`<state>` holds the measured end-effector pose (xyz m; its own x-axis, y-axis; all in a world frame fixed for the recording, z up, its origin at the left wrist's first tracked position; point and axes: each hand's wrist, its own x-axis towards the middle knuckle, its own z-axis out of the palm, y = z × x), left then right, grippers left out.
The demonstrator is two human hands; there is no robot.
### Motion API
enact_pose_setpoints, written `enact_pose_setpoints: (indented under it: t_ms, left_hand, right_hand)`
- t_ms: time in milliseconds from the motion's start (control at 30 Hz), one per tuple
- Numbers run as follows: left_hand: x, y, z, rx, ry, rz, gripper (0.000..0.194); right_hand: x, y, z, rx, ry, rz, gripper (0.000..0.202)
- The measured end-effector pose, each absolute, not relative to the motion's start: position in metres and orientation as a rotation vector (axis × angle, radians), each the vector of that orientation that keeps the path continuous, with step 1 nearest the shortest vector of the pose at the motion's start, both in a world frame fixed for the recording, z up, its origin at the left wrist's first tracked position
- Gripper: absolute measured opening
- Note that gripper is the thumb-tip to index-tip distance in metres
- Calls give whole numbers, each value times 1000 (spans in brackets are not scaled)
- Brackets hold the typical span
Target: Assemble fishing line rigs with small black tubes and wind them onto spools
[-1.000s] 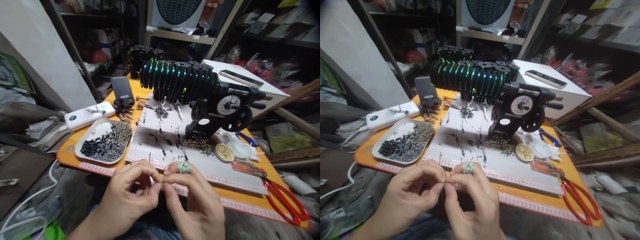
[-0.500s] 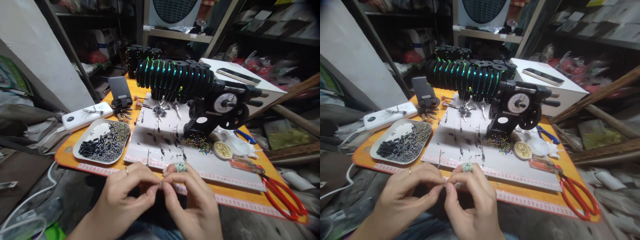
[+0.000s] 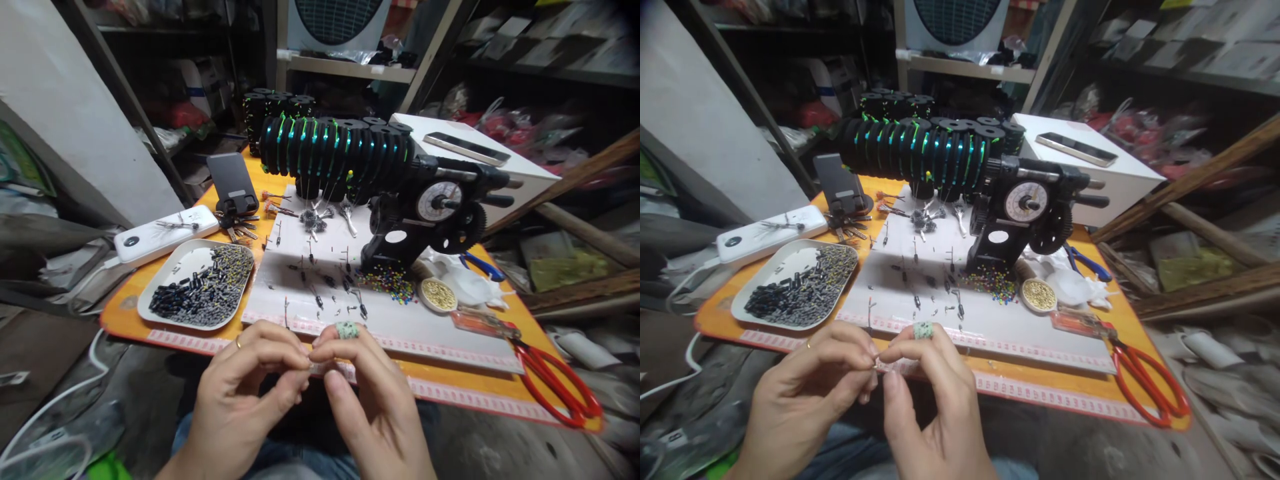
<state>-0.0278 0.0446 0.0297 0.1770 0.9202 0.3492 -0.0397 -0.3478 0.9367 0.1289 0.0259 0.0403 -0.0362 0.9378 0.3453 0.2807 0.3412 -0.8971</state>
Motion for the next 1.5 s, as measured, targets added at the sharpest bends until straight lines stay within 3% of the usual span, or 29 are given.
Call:
enact_pose_setpoints:
  t_ms: [300,567,733,1233,1500]
  left_hand:
    - [-33,47,23,1824,937,1291,25]
    - [-31,46,25,1765,936,1212,22]
    - [-29,43,25,1686,951,1242,22]
    - [-27,45,33,1801,912,1327,24]
    - [-24,45,32,1560,857,1273,22]
  right_hand:
    - [125,25,37,-1177,-1370,1012,8]
    - [128,25,33,-1202,-1624,618,12]
    - [128,24,30,-1214,-1651,543,11]
    - [128,24,41,-1215,-1415,1042,13]
    - [134,28,42,-1027,-1280,1414,14]
